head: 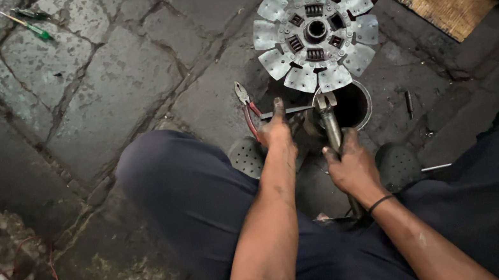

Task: The person hammers a metal pin through a clutch plate assembly and uses pliers to manipulate small components on the assembly while sitting on the floor.

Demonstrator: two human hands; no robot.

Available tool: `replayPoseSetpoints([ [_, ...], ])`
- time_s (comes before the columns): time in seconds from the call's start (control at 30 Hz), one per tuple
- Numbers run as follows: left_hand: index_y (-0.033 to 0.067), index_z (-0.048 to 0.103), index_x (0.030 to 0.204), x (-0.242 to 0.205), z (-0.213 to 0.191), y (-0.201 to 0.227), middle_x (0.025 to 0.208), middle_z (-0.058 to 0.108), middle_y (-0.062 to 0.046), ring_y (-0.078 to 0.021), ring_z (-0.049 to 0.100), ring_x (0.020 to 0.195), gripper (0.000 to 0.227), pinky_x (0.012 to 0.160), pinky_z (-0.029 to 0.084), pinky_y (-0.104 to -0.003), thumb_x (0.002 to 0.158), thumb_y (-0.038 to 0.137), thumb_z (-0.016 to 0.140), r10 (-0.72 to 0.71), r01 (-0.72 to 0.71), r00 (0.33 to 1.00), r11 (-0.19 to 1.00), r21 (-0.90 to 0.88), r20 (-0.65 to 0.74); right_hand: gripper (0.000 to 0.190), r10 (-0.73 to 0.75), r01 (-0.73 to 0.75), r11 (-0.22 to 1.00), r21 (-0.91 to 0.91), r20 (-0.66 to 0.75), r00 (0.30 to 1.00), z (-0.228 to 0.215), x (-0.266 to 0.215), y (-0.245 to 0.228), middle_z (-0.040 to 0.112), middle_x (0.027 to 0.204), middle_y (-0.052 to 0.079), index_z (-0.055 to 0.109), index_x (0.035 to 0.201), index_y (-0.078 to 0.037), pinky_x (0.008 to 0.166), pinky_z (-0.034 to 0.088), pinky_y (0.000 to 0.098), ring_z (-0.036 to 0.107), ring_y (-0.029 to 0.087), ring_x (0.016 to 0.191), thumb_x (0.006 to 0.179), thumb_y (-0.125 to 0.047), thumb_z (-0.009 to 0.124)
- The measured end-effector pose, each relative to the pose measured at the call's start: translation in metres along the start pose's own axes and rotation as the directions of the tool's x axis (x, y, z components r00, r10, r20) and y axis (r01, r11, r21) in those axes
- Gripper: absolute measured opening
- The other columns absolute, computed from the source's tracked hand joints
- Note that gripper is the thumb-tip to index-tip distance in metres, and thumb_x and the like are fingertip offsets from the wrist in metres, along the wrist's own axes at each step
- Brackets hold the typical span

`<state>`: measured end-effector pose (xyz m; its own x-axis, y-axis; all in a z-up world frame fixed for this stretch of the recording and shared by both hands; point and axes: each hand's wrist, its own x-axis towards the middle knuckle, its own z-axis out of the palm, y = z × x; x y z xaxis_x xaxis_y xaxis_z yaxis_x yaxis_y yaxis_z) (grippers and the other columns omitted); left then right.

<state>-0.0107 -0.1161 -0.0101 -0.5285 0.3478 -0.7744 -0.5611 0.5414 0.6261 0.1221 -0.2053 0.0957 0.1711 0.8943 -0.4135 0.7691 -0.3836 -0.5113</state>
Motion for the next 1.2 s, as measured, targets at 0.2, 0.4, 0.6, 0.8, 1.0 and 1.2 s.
replayPoseSetpoints([
  [0.2,-0.0086,0.065,0.122,-0.004,-0.003,0.003,0.111,0.070,-0.015,-0.0252,0.066,0.089,0.082,0.083,0.057,-0.043,0.069,0.048,0.092,0.002,0.001,1.000,0.994,0.113,-0.024,0.058,0.038,-0.039,0.999,0.019,0.050,0.998,-0.003,-0.001,-0.003,0.068,0.103,0.034,0.041,0.137,-0.003,0.085,0.052,0.0571,0.067,0.053,0.096,0.092,-0.031,0.064],
  [0.4,-0.0014,0.060,0.130,0.009,-0.002,-0.010,0.108,0.072,-0.017,-0.0272,0.062,0.086,0.074,0.081,0.055,-0.044,0.073,0.035,0.089,0.113,-0.113,0.994,0.992,0.057,0.003,0.054,0.218,-0.240,0.921,0.306,0.107,0.970,-0.017,0.003,-0.009,0.070,0.093,0.018,0.051,0.129,-0.006,0.061,0.057,0.0467,0.071,0.034,0.070,0.088,-0.034,0.071],
  [0.6,0.0052,0.056,0.143,0.062,0.005,-0.043,0.133,0.065,-0.002,-0.0166,0.063,0.114,0.055,0.095,0.049,-0.036,0.092,0.020,0.066,0.468,-0.439,0.882,0.859,-0.263,0.056,0.033,0.257,-0.500,0.390,0.773,0.430,0.866,-0.106,0.024,-0.001,0.052,0.071,0.009,0.061,0.085,0.005,0.048,0.041,0.0339,0.049,0.019,0.054,0.096,-0.025,0.069],
  [0.8,-0.0002,0.065,0.136,0.049,0.022,-0.026,0.124,0.066,-0.014,-0.0263,0.062,0.103,0.055,0.083,0.054,-0.043,0.089,0.027,0.070,0.088,-0.065,0.970,0.992,-0.110,0.225,0.034,0.206,-0.317,0.604,0.731,0.241,0.948,-0.257,0.039,-0.012,0.056,0.075,0.005,0.060,0.111,0.005,0.049,0.043,0.0327,0.050,0.015,0.058,0.098,-0.025,0.069],
  [1.0,0.0056,0.062,0.138,-0.002,0.043,0.018,0.120,0.071,-0.012,-0.0282,0.069,0.097,0.080,0.081,0.058,-0.045,0.068,0.035,0.088,0.110,-0.142,0.983,0.962,0.231,0.144,0.036,0.190,-0.137,0.895,0.424,-0.085,0.978,-0.258,0.063,0.008,0.062,0.077,0.010,0.059,0.122,-0.001,0.048,0.045,0.0370,0.057,0.019,0.058,0.094,-0.019,0.072],
  [1.2,-0.0048,0.062,0.117,0.031,0.067,-0.004,0.111,0.071,-0.010,-0.0244,0.068,0.093,0.069,0.084,0.056,-0.038,0.062,0.019,0.096,0.329,-0.336,0.941,0.937,0.099,0.081,0.035,0.253,-0.372,0.446,0.814,0.284,0.925,-0.265,0.059,0.034,0.066,0.077,0.008,0.065,0.107,0.011,0.045,0.043,0.0320,0.055,0.014,0.058,0.090,-0.018,0.075],
])
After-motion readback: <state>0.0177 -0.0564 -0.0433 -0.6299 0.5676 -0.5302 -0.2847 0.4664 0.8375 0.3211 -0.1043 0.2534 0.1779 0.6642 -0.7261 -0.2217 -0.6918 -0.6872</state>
